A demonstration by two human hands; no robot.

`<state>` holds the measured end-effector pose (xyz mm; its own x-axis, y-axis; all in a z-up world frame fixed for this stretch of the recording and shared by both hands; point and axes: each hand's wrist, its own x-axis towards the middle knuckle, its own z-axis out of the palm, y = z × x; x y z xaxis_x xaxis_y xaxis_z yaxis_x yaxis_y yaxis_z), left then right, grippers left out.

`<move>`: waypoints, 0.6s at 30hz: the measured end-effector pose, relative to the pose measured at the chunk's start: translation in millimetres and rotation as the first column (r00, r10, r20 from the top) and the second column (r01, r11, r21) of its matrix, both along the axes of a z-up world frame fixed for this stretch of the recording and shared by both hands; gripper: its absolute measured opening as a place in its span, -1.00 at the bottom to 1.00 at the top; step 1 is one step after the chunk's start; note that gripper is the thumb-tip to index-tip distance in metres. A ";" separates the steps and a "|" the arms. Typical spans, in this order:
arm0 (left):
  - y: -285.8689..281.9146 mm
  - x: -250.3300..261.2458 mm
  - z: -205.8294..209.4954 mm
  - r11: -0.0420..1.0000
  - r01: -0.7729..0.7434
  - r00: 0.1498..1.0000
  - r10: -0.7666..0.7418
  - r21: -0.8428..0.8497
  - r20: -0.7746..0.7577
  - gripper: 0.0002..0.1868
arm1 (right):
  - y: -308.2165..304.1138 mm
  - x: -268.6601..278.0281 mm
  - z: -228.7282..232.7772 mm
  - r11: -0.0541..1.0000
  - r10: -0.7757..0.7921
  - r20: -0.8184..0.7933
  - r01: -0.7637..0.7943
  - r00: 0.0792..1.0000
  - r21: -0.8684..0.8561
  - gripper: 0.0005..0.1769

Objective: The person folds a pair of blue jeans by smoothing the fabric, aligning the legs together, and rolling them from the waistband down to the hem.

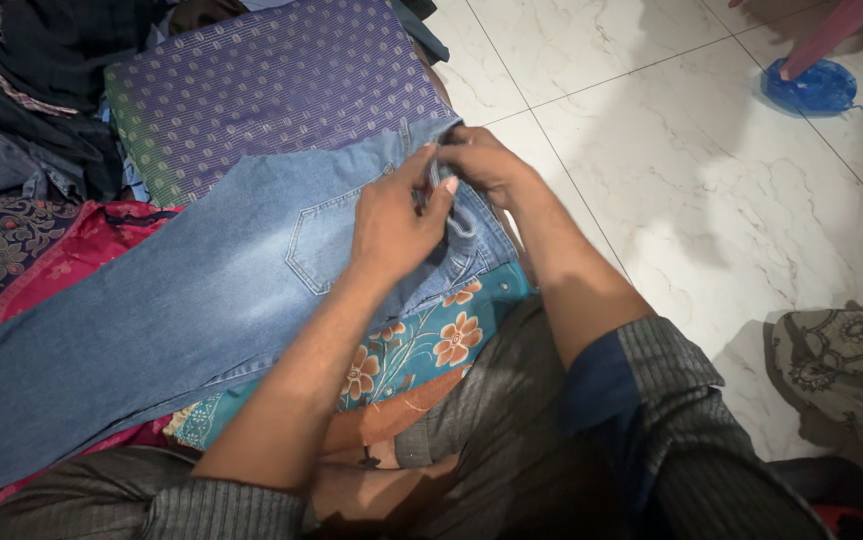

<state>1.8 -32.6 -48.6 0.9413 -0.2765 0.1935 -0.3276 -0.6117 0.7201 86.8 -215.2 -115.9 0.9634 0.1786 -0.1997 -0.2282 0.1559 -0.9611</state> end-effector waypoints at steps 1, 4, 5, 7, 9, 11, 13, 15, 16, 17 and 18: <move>5.1 2.0 -10.6 1.000 -0.003 1.000 0.003 -0.002 -0.002 -0.44 | 2.1 3.8 -7.3 0.994 -0.073 0.069 0.079 0.995 -0.079 -0.66; 39.9 12.4 -55.2 0.996 -0.077 0.948 0.061 0.041 0.311 -0.45 | -6.2 18.7 -43.8 0.975 -0.103 -0.016 0.098 0.995 -0.200 -0.75; 58.8 15.7 -70.8 0.980 -0.179 0.958 0.152 0.090 0.243 -0.41 | -10.2 26.2 -58.5 0.974 -0.105 -0.017 0.099 0.994 -0.201 -0.75; 110.3 22.4 -95.5 0.919 -0.351 0.923 0.308 0.177 0.230 -0.32 | -16.6 42.6 -87.8 0.943 -0.075 0.036 0.082 0.997 -0.322 -0.65; 163.9 27.7 -108.7 0.850 -0.455 0.885 0.397 0.266 0.244 -0.30 | -16.6 58.8 -106.0 0.991 -0.129 -0.150 0.134 0.980 0.022 -0.82; 207.2 23.0 -115.5 0.775 -0.542 0.837 0.461 0.325 0.296 -0.28 | -16.5 59.0 -106.3 0.908 -0.113 -0.334 0.234 0.936 0.348 -0.76; 242.3 0.2 -119.3 0.777 -0.500 0.856 0.377 0.382 0.354 -0.29 | -20.6 45.1 -90.2 0.968 -0.175 0.003 0.172 0.985 -0.183 -0.85; 260.4 -4.4 -121.4 0.770 -0.461 0.868 0.291 0.440 0.402 -0.30 | -17.6 35.8 -71.7 0.958 -0.214 0.028 0.215 0.977 -0.189 -0.85; 262.9 -2.3 -124.8 0.775 -0.484 0.844 0.292 0.406 0.450 -0.29 | -17.1 32.1 -67.0 0.946 -0.256 0.054 0.262 0.965 -0.192 -0.85; 265.1 -3.8 -128.6 0.779 -0.506 0.818 0.297 0.371 0.493 -0.29 | -17.7 28.6 -66.6 0.947 -0.249 0.050 0.254 0.967 -0.198 -0.85; 266.6 -4.5 -131.6 0.777 -0.510 0.818 0.305 0.370 0.488 -0.29 | -19.6 26.2 -69.7 0.941 -0.246 0.049 0.251 0.968 -0.226 -0.85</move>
